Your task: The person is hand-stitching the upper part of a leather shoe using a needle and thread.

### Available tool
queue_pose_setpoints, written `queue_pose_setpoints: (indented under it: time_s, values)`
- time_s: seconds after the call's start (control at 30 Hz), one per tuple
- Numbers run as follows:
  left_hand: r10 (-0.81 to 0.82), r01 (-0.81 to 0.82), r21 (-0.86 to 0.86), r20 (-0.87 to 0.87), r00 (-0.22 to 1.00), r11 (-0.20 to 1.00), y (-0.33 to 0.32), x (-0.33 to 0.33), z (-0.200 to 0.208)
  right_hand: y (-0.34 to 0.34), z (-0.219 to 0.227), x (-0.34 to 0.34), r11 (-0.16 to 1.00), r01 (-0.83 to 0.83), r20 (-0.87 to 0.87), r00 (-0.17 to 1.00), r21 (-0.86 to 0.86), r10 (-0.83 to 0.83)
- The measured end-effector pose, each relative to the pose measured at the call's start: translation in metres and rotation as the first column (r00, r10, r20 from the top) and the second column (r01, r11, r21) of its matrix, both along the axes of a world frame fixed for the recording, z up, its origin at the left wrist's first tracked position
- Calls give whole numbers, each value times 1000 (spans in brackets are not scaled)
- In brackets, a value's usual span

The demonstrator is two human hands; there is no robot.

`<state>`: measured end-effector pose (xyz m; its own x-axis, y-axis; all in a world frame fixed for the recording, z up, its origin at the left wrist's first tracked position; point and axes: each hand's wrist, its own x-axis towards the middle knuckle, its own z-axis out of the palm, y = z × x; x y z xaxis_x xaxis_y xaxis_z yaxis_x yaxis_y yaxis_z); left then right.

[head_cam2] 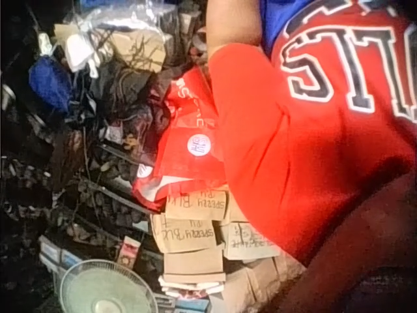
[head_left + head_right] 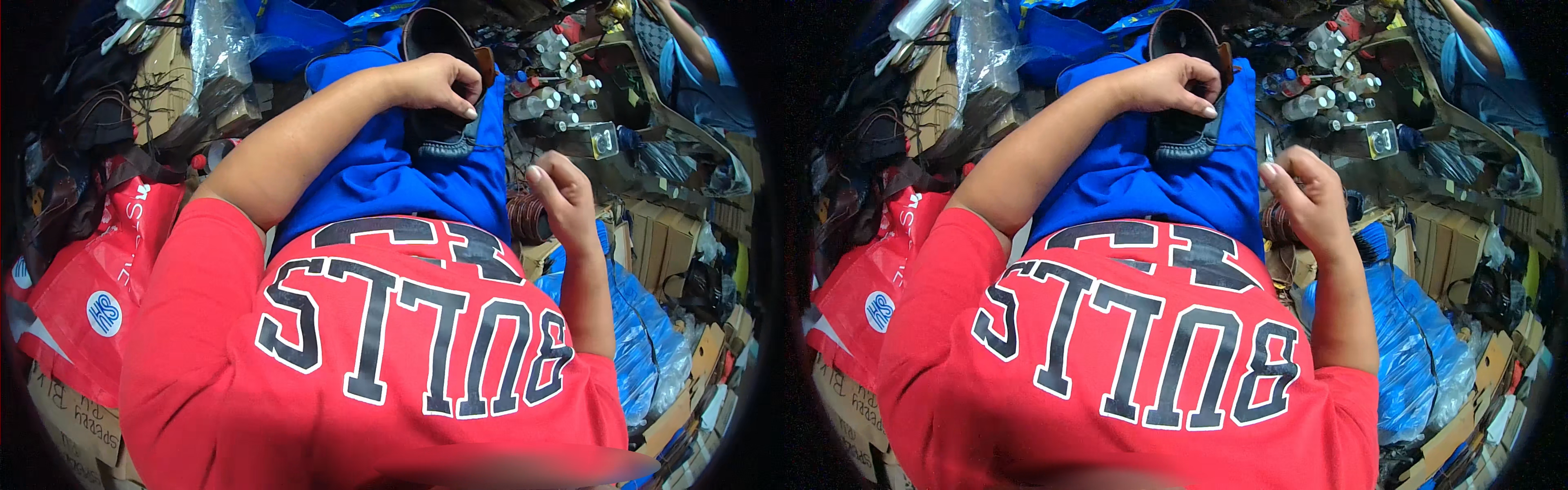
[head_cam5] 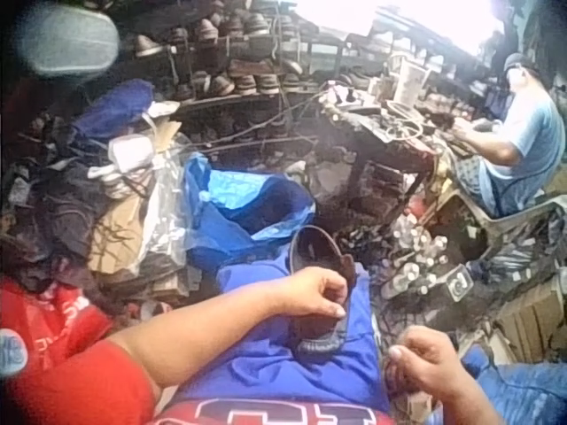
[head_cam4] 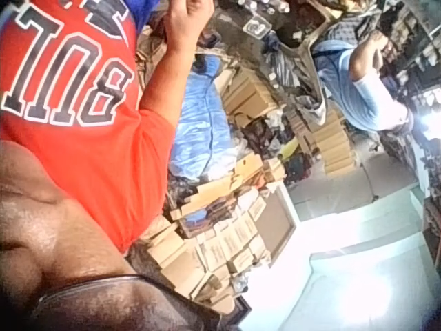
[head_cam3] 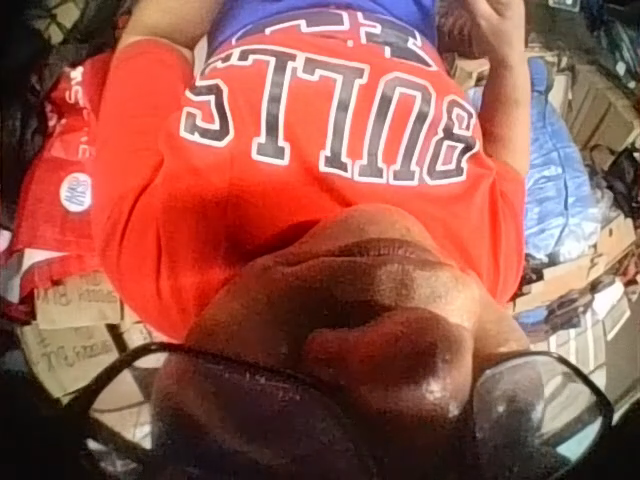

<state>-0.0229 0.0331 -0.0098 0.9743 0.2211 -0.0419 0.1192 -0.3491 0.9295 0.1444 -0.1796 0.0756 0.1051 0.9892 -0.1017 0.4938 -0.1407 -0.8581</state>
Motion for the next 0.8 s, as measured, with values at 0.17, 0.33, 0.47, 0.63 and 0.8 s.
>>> queue_pose_setpoints:
  time_s: [0.17,0.33,0.47,0.63,0.8]
  values:
    - [-102,101,-41,-32,994,994,2,3,8,22,-8,-13,996,-85,226,971,18,79]
    - [-133,133,0,-37,990,991,6,4,9,37,-13,-13,987,-149,359,919,-61,161]
    - [-136,135,-19,-95,986,991,7,4,10,43,-4,-16,982,-160,415,890,-104,189]
    - [-158,150,-85,-96,983,985,8,8,8,48,6,-22,973,-157,486,846,-170,222]
    - [-135,133,-22,-91,987,991,5,10,10,51,-8,-18,980,-158,380,905,-119,192]
